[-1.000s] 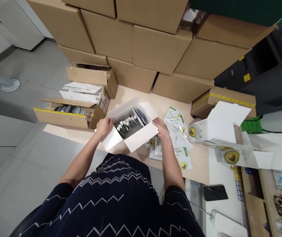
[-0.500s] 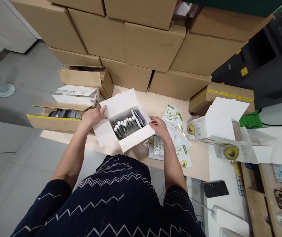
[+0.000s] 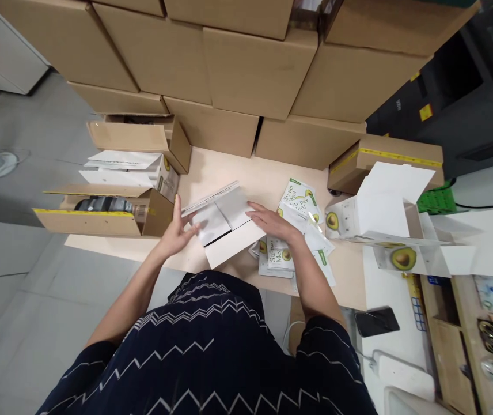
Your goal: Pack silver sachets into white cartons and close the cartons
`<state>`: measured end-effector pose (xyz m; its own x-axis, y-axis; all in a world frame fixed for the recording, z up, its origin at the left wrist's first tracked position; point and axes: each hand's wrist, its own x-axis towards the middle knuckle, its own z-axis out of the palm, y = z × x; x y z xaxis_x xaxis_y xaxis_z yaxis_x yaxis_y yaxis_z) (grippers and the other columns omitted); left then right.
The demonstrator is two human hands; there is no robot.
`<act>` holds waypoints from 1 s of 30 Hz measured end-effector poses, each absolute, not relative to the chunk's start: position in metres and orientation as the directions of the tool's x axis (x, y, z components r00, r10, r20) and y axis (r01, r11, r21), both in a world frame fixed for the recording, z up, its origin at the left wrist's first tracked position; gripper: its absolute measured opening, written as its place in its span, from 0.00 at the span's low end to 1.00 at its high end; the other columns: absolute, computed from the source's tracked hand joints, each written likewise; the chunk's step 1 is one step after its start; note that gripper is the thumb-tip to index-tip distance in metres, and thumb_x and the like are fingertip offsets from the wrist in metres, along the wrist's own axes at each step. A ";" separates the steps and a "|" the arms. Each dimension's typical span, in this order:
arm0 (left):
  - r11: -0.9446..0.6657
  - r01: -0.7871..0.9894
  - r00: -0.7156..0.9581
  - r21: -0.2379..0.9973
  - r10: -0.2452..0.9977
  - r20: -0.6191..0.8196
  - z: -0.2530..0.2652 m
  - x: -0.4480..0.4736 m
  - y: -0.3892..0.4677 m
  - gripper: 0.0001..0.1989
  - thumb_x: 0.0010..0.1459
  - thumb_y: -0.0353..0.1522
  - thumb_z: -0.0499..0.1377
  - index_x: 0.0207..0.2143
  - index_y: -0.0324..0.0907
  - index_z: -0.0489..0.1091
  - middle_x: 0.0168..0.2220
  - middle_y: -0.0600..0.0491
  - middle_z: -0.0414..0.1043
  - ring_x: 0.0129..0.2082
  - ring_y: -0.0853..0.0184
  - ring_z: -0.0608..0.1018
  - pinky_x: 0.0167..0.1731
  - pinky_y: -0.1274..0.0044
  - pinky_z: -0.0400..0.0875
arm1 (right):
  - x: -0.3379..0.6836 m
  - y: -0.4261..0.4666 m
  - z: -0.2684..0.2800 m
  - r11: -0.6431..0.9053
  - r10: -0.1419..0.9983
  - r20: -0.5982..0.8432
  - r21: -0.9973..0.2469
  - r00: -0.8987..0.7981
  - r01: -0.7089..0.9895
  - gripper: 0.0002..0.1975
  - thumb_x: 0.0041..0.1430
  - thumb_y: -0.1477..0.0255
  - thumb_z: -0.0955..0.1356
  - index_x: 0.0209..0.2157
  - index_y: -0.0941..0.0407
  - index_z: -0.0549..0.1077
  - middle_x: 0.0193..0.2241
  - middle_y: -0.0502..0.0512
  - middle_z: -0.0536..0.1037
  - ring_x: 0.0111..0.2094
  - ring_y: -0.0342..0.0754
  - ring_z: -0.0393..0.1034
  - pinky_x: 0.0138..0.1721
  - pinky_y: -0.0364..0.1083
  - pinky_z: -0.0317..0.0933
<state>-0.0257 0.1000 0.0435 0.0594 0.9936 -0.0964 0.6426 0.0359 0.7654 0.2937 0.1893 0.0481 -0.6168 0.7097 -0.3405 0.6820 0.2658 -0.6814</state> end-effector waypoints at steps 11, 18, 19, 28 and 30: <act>-0.004 0.659 -0.044 0.752 0.998 0.044 0.034 -0.027 0.077 0.25 0.67 0.42 0.48 0.63 0.43 0.63 0.55 0.44 0.71 0.54 0.58 0.73 0.54 0.64 0.70 | 0.321 0.197 0.053 0.128 0.698 -0.349 -0.799 -0.626 0.588 0.19 0.54 0.65 0.68 0.48 0.47 0.78 0.60 0.49 0.71 0.59 0.53 0.67 0.59 0.54 0.60; 0.035 0.597 -0.115 0.801 0.993 0.042 0.027 -0.024 0.068 0.25 0.67 0.44 0.48 0.58 0.43 0.70 0.43 0.48 0.62 0.49 0.61 0.70 0.56 0.63 0.67 | 0.272 0.207 0.041 0.005 0.940 -0.208 -0.786 -0.272 0.619 0.18 0.47 0.56 0.72 0.25 0.53 0.65 0.25 0.46 0.69 0.28 0.44 0.62 0.33 0.45 0.58; 0.044 0.592 -0.120 0.805 0.992 0.034 0.027 -0.023 0.067 0.26 0.66 0.46 0.49 0.59 0.43 0.69 0.44 0.47 0.61 0.51 0.60 0.69 0.57 0.63 0.66 | 0.272 0.208 0.039 -0.015 0.938 -0.215 -0.808 -0.271 0.588 0.18 0.46 0.57 0.72 0.26 0.53 0.64 0.25 0.46 0.68 0.28 0.44 0.61 0.33 0.45 0.57; -0.038 0.600 -0.115 0.799 0.984 0.132 0.030 -0.022 0.078 0.28 0.62 0.49 0.56 0.59 0.46 0.67 0.48 0.46 0.59 0.53 0.59 0.66 0.56 0.62 0.67 | 0.290 0.204 0.027 -0.053 0.904 -0.234 -0.892 -0.359 0.449 0.18 0.48 0.57 0.71 0.27 0.53 0.63 0.25 0.44 0.65 0.27 0.42 0.59 0.31 0.43 0.55; -0.052 0.607 -0.105 0.793 0.984 0.145 0.032 -0.023 0.080 0.25 0.64 0.47 0.55 0.59 0.47 0.68 0.48 0.47 0.60 0.53 0.60 0.67 0.56 0.63 0.67 | 0.283 0.205 0.024 -0.053 0.917 -0.235 -0.873 -0.322 0.484 0.17 0.49 0.57 0.71 0.28 0.53 0.63 0.26 0.45 0.67 0.28 0.43 0.61 0.33 0.44 0.58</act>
